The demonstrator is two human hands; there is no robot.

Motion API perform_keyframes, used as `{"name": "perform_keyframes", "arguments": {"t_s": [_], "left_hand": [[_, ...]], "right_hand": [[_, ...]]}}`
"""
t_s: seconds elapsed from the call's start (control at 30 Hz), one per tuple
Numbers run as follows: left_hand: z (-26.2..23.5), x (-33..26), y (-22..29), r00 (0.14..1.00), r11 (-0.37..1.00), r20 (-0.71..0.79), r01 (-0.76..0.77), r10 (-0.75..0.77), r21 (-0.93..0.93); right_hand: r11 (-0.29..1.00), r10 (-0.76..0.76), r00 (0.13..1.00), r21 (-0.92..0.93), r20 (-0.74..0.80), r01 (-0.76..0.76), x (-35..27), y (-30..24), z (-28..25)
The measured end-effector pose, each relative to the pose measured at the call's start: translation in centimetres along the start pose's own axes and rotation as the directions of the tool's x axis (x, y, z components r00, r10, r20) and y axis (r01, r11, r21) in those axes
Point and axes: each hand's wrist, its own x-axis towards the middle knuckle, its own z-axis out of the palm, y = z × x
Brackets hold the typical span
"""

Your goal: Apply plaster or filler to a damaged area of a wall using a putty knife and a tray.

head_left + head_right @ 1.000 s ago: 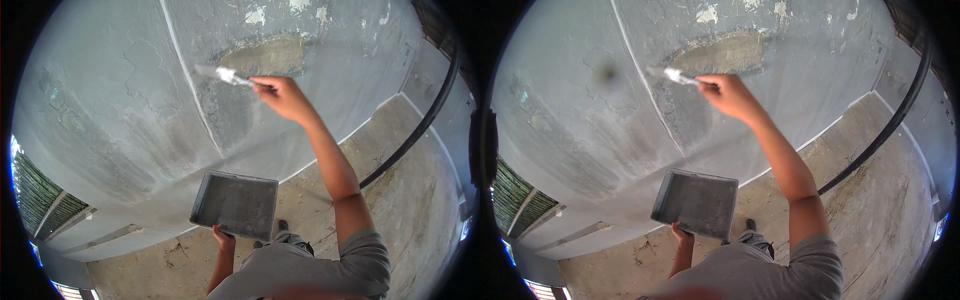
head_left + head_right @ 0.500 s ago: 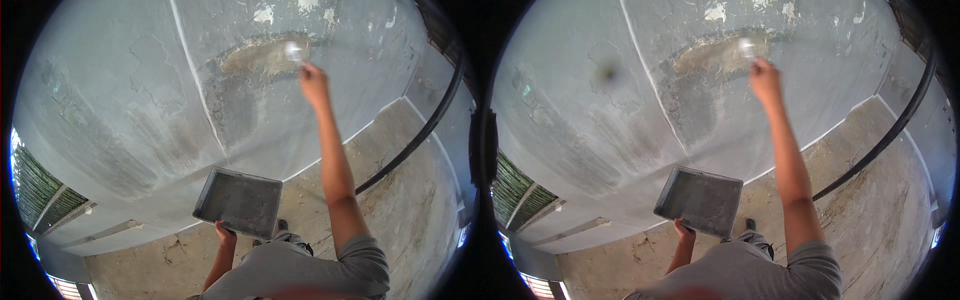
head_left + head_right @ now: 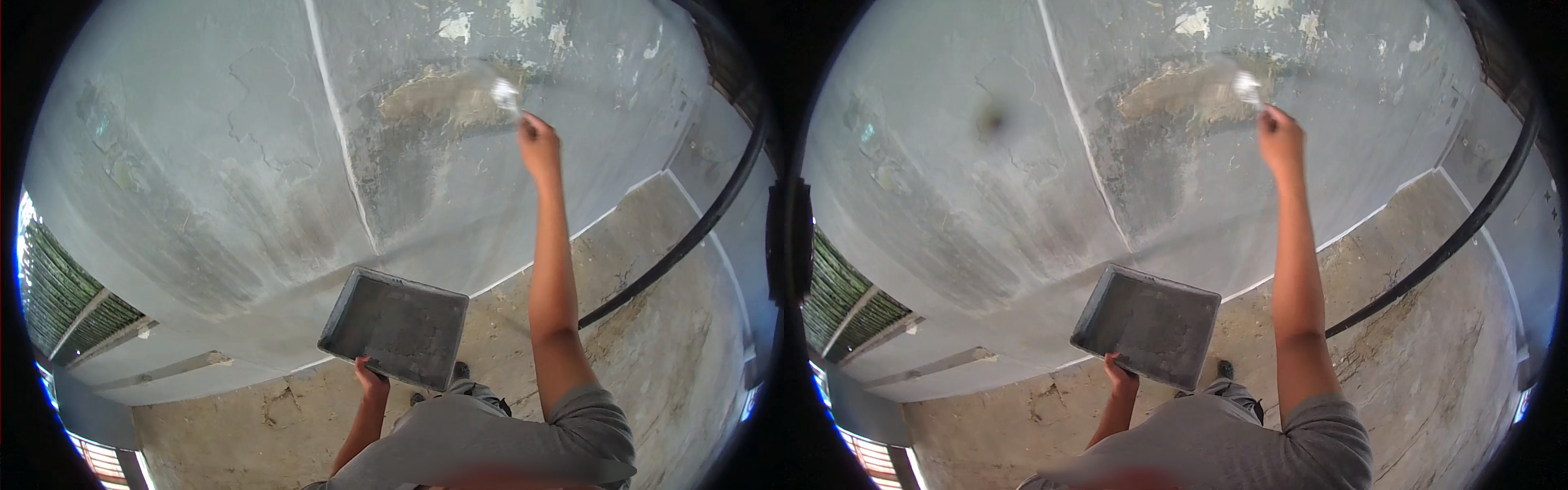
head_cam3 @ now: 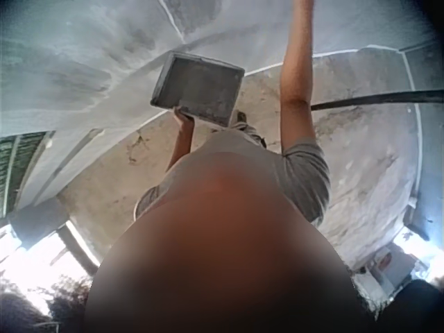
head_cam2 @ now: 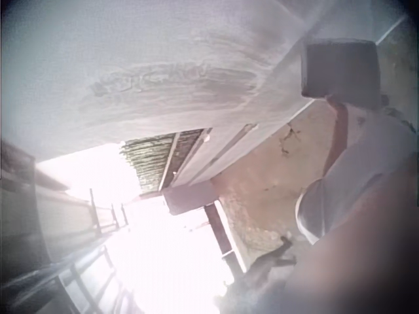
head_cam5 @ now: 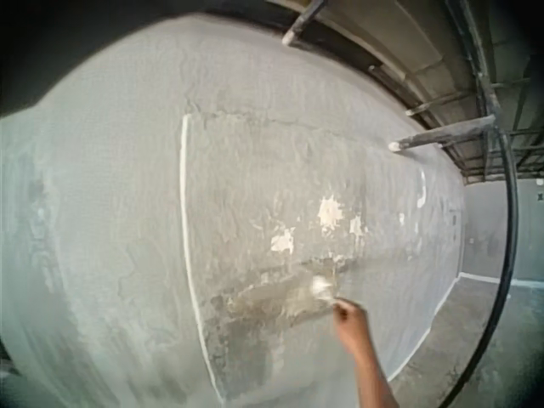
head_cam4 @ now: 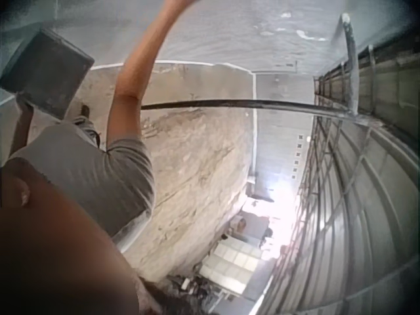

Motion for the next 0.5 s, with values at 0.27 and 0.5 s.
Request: {"name": "perform_keyframes", "arguments": {"t_s": [0.27,0.5], "left_hand": [[-1.0,0.7,0.1,0.999,0.996,0.005,0.039,-0.039,0.075],[-2.6,1.1,-1.6,1.000,0.999,-0.004,-0.013,0.013,0.033]], "right_hand": [[0.999,0.032,0.999,0.035,0.016,-0.032,-2.9,-7.7,2.3],[0.877,-0.296,0.763,0.480,0.575,-0.022,-10.0,-17.0,3.2]]}}
